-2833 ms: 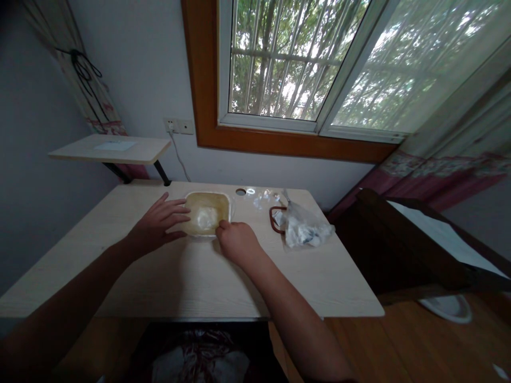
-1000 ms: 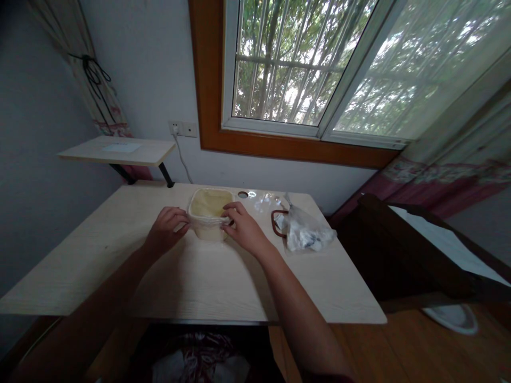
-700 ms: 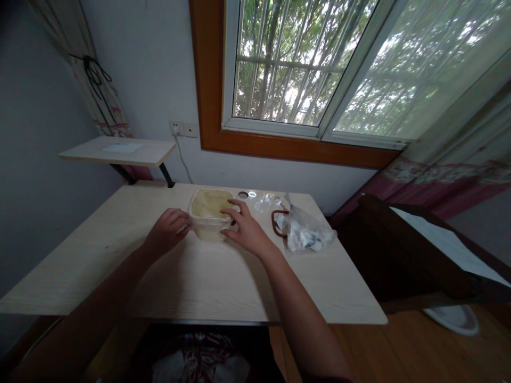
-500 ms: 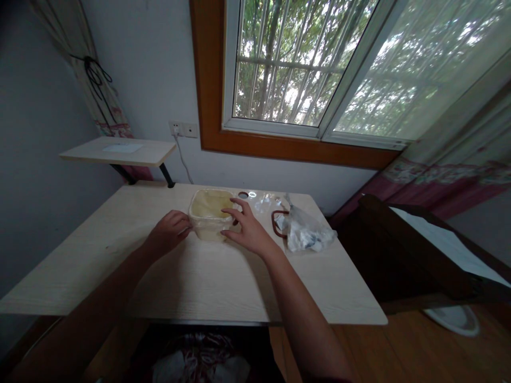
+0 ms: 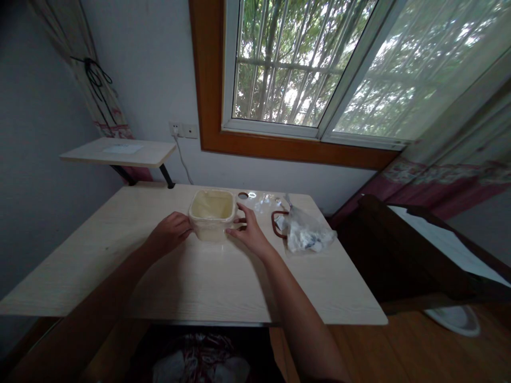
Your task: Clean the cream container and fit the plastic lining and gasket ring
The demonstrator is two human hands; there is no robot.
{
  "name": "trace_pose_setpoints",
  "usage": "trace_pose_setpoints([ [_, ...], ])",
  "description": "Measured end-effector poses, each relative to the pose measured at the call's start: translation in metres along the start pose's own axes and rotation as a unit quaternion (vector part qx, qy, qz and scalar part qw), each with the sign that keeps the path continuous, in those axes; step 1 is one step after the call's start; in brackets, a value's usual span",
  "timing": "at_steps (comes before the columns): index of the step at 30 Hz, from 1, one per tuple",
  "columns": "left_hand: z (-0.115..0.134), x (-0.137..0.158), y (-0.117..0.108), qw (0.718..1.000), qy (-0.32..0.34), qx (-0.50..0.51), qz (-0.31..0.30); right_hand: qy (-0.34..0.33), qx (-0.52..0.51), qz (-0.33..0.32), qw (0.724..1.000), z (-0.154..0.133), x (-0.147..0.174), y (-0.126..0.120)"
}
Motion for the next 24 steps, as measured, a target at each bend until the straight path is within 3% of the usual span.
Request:
trace_pose_setpoints([
  [4,-0.003,0.000,-0.001,1.000,-0.008,0.017,0.013,-0.003,0.004,-0.004,1.000,0.001,0.002,0.001],
  [8,-0.022,-0.003,-0.016,0.993,-0.079,0.029,0.086,-0.020,0.025,-0.011,0.999,-0.001,0.000,-0.004],
  [12,-0.036,-0.010,-0.036,0.970,-0.158,0.081,0.165,-0.024,0.051,-0.027,0.998,0.003,-0.001,-0.007],
  [16,-0.036,-0.025,-0.048,0.937,-0.211,0.189,0.204,-0.036,0.067,-0.009,0.997,0.004,-0.004,-0.012],
  [19,-0.033,-0.039,-0.042,0.918,-0.237,0.249,0.195,-0.059,0.079,0.014,0.995,0.001,-0.007,-0.013],
  [24,-0.039,-0.055,-0.007,0.888,-0.283,0.329,0.155,-0.107,0.139,0.032,0.984,-0.001,-0.015,-0.012],
])
Point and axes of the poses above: each hand's wrist, its own x-axis away from the middle knuckle, its own y-axis out of the palm, z = x × y, the point moved 8 cm from there along -x, towards the middle knuckle, and after that the axes turned 6 degrees about z, right-handed, at the moved point
